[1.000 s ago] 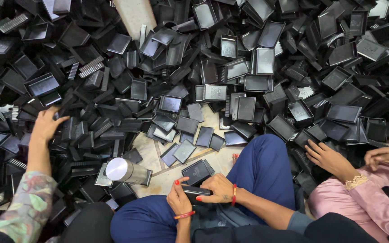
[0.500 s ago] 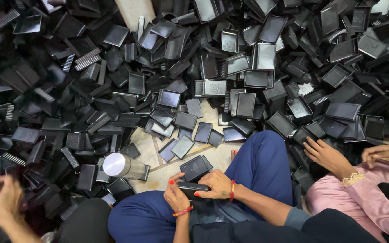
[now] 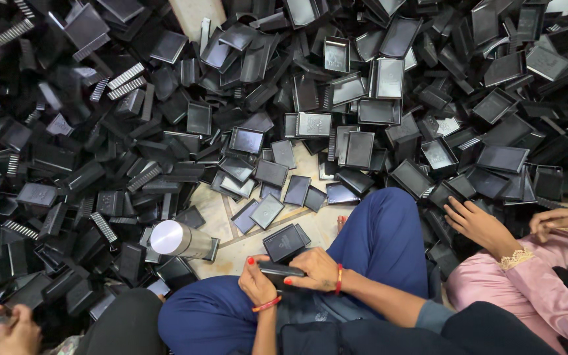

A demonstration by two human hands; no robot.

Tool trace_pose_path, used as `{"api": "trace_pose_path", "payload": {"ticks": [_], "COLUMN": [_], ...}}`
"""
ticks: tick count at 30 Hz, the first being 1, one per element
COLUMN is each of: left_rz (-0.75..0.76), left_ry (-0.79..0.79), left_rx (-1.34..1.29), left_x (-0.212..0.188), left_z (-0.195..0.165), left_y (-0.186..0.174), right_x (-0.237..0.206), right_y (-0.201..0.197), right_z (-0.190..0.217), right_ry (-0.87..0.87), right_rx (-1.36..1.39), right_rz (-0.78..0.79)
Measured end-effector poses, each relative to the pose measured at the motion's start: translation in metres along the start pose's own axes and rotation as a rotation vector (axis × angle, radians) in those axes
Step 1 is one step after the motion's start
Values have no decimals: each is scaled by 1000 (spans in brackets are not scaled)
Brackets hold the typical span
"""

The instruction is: The person sits on the floor surrounded by a large pile of black plastic components. They repeatedly pick up individual pieces, inspect them, and place them into a nearby cardboard box. Other people are also present and performing similar sorting actions.

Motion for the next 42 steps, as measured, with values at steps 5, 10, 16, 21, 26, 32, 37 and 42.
{"api": "trace_pose_path", "payload": {"ticks": [5,10,16,21,26,32,37,42], "left_rz": [-75,30,13,-6,-2,-1,6,12], "left_ry": [-81,-169,-75,-125,-129,-98,-144,-115], "left_rx": [-192,-121,-180,-141,-136,-115,-113,-100], "left_x": [-3,-3,-1,-1,-2,-1,2,2], "left_z": [17,28,21,20,20,17,15,12], "left_y": [2,8,7,5,5,6,7,7], "right_x": [1,-2,-2,-4,-3,-2,-1,-2], "right_y": [-5,-6,-3,-3,-3,-4,-5,-3], "right_z": [6,14,0,0,1,2,1,1], "right_ry": [-16,-111,-22,-40,-20,-32,-28,-21], "right_rx": [42,33,49,64,23,37,16,15], "right_rz": [-22,-12,-78,-92,-84,-101,-100,-105]}}
Point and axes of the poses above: each hand's wrist, its own x-axis towards the middle knuckle, its own y-axis out of the palm, z = x × y, the point moved 4 cm from there along x, towards the middle knuckle, and after that the axes turned 2 degrees about -y, right-handed, at the moved point
